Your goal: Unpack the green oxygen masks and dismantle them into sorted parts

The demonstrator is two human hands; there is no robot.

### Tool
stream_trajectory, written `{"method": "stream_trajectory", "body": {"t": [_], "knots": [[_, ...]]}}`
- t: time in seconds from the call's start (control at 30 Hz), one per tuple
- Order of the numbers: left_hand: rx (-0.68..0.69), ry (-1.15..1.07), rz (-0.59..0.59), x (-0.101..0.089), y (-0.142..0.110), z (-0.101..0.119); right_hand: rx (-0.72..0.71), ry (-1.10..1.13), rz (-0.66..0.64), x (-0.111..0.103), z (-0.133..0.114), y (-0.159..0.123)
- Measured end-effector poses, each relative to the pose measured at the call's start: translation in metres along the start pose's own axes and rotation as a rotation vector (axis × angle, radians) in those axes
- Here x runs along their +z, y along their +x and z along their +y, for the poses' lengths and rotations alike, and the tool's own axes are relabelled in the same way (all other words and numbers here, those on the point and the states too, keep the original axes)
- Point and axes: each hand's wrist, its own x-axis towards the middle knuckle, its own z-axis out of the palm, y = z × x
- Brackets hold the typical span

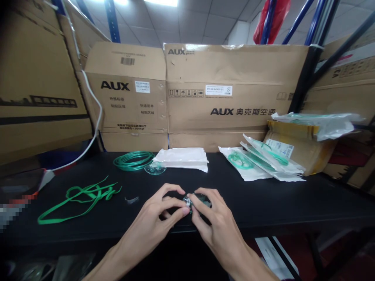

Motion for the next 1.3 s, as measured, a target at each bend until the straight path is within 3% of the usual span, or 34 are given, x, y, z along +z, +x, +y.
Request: {"method": "stream_trajectory", "body": {"t": [0.1,0.4,0.53,0.67,0.8,0.9,1.03,1.2,1.3], "knots": [[0.069,0.035,0.017,0.001,0.0,-0.001,0.03,0.028,0.006,0.0,0.0,0.001],[0.077,0.162,0.081,0.008,-0.001,-0.007,0.157,0.15,-0.047,-0.006,0.0,0.004],[0.098,0.25,0.099,0.005,-0.002,-0.007,0.278,0.146,0.006,-0.006,0.005,0.003],[0.111,0.421,0.089,-0.02,-0.011,-0.016,0.277,0.108,0.009,-0.003,0.006,0.002],[0.119,0.581,0.154,-0.058,-0.026,-0.037,0.179,0.04,-0.047,-0.001,0.001,0.002],[0.13,0.684,0.205,-0.075,-0.031,-0.043,0.166,0.036,-0.104,0.0,-0.001,0.002],[0.165,0.696,0.188,-0.059,-0.023,-0.028,0.141,0.077,-0.12,-0.001,0.0,0.003],[0.272,0.625,-0.079,-0.02,0.002,-0.002,0.191,0.157,-0.111,-0.004,0.002,0.003],[0.315,0.646,-0.132,-0.013,0.015,0.004,0.254,0.19,-0.102,-0.005,0.001,0.004]]}}
